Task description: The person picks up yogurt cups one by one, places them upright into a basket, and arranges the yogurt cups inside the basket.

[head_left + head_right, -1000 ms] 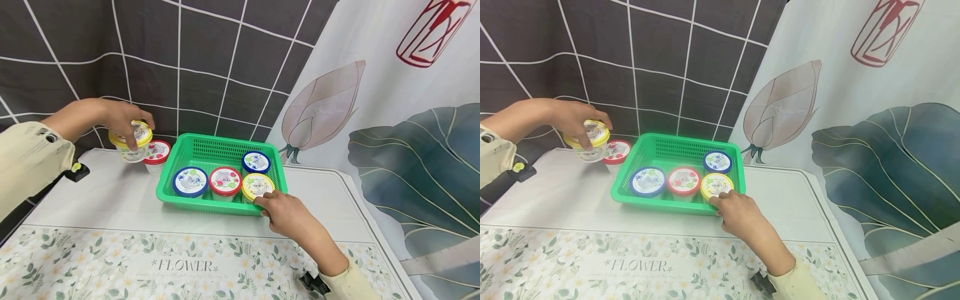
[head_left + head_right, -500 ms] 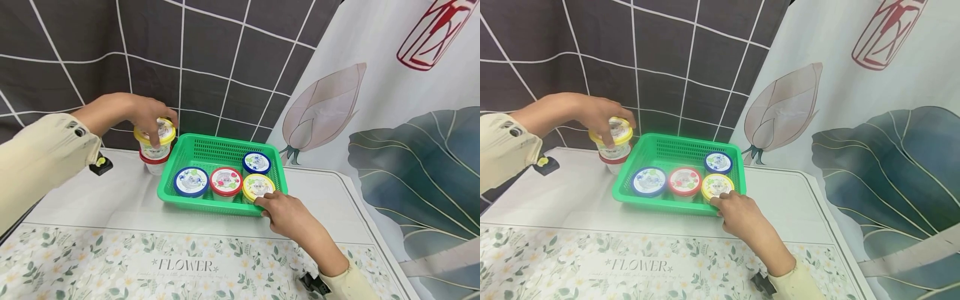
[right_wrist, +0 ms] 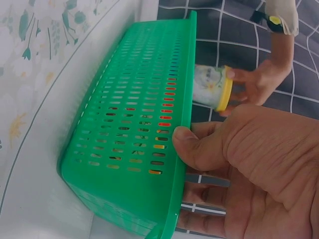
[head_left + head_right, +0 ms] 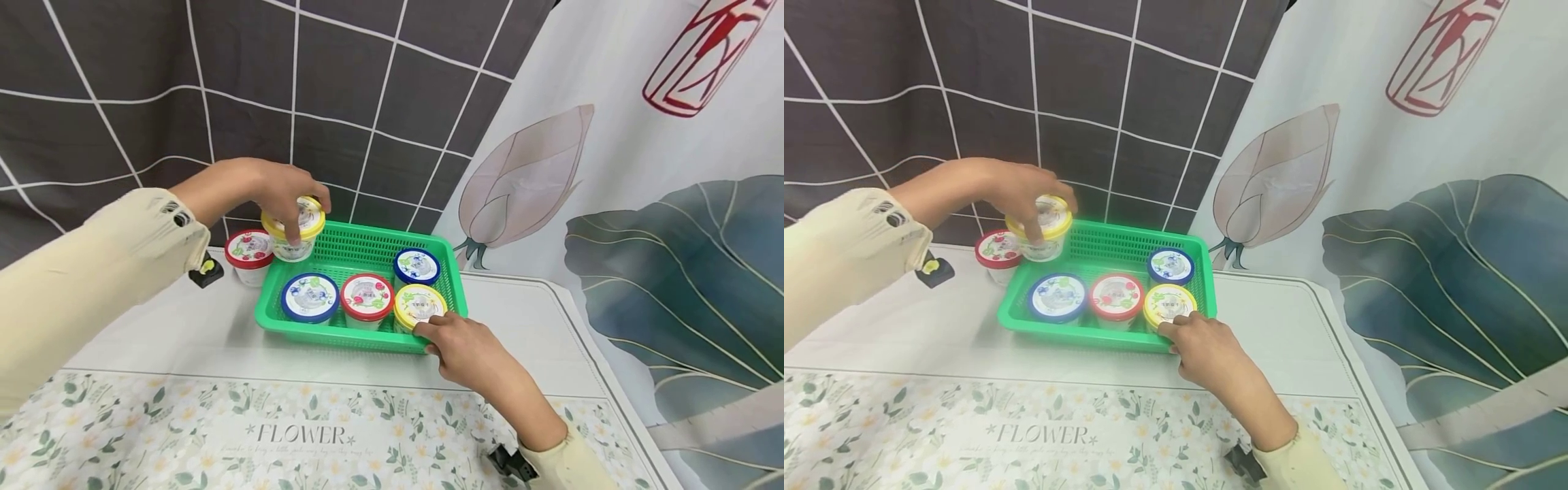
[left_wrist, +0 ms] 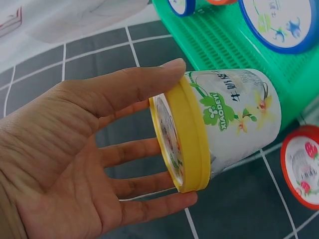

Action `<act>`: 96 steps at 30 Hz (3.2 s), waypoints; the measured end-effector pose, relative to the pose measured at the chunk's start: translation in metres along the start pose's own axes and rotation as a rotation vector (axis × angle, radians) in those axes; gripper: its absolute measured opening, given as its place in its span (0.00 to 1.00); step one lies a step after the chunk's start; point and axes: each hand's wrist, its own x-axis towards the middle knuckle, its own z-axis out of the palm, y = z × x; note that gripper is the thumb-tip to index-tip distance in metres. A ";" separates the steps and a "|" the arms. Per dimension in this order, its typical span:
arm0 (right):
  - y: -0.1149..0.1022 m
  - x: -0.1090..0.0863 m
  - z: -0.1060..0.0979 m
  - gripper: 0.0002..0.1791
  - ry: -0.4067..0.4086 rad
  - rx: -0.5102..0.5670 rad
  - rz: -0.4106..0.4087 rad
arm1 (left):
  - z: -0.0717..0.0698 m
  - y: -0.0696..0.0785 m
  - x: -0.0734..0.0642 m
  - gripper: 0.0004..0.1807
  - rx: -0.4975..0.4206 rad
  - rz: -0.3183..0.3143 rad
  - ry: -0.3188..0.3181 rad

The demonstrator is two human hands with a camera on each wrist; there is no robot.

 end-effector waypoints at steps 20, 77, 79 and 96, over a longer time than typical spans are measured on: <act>-0.001 -0.002 0.002 0.15 0.033 0.005 -0.008 | 0.034 0.036 0.043 0.43 -0.053 0.001 0.004; -0.002 0.000 0.001 0.14 0.003 -0.010 -0.009 | 0.104 0.055 0.174 0.57 -0.114 -0.188 0.008; -0.002 -0.001 0.001 0.14 0.003 -0.010 -0.010 | 0.105 0.057 0.176 0.57 -0.100 -0.186 0.010; -0.002 0.000 0.001 0.14 0.009 -0.016 -0.008 | 0.071 0.072 0.098 0.50 -0.143 -0.153 -0.051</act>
